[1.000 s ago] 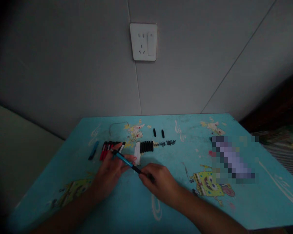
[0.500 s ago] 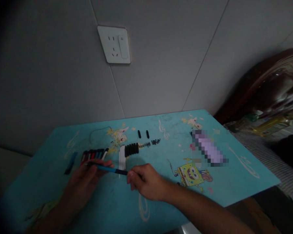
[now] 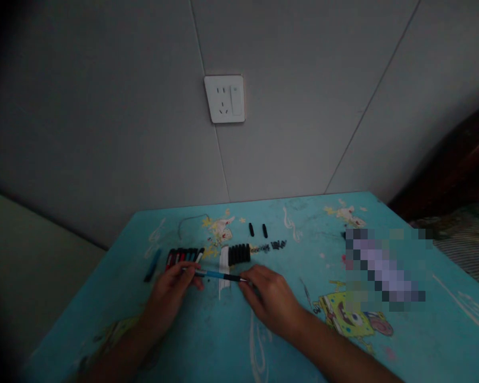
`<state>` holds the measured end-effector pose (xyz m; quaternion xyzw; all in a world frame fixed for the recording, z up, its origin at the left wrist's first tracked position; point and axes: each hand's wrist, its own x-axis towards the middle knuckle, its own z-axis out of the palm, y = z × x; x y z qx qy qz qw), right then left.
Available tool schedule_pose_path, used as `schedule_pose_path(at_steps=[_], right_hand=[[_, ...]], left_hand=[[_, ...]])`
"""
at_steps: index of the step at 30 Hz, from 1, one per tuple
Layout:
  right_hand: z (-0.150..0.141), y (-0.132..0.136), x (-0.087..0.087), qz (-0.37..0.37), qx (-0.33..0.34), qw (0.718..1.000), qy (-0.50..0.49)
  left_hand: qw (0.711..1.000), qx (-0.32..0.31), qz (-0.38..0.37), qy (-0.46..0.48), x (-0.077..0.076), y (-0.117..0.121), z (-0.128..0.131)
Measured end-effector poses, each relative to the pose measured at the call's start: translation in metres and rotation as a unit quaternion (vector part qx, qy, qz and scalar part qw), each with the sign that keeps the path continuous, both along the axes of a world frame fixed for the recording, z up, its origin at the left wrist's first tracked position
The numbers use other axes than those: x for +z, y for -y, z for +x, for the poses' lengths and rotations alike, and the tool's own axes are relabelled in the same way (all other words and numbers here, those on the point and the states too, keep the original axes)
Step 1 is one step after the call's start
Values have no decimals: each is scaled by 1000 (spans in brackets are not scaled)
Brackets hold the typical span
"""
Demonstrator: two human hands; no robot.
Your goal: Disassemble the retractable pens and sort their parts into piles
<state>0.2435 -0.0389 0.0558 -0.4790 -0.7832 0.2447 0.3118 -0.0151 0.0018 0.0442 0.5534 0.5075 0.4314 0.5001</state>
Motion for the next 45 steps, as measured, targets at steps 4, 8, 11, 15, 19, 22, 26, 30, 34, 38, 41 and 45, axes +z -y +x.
schedule_pose_path(at_steps=[4, 8, 11, 15, 19, 22, 26, 30, 34, 38, 41, 45], right_hand=[[3, -3, -1, 14, 4, 1000, 12], [12, -14, -3, 34, 19, 999, 38], [34, -31, -6, 68, -68, 993, 72], [85, -58, -9, 47, -335, 922, 189], [132, -72, -14, 18, -446, 863, 236], [146, -77, -20, 5, -480, 835, 269], [145, -88, -26, 9, -482, 821, 306], [143, -107, -25, 10, -480, 812, 333], [144, -121, -22, 7, -482, 803, 351], [144, -126, -20, 5, -474, 802, 362], [144, -123, -17, 8, -464, 806, 367], [141, -114, -7, 31, -455, 811, 366]], left_hand=[[998, -45, 24, -24, 4, 4, 3], [995, -72, 43, -53, 0, 7, 6], [992, -47, 76, -92, -3, 5, 6], [959, -66, 179, -208, -5, 2, 0], [930, -129, 226, -261, -8, 5, -3], [920, -161, 248, -257, -10, 7, -3], [892, -184, 274, -310, -9, 7, -3], [871, -200, 284, -348, -7, 8, -2], [869, -201, 287, -350, -5, 10, 0], [862, -195, 293, -365, -3, 9, 0], [858, -166, 298, -383, -1, 4, -4], [861, -72, 277, -421, -1, -7, -13]])
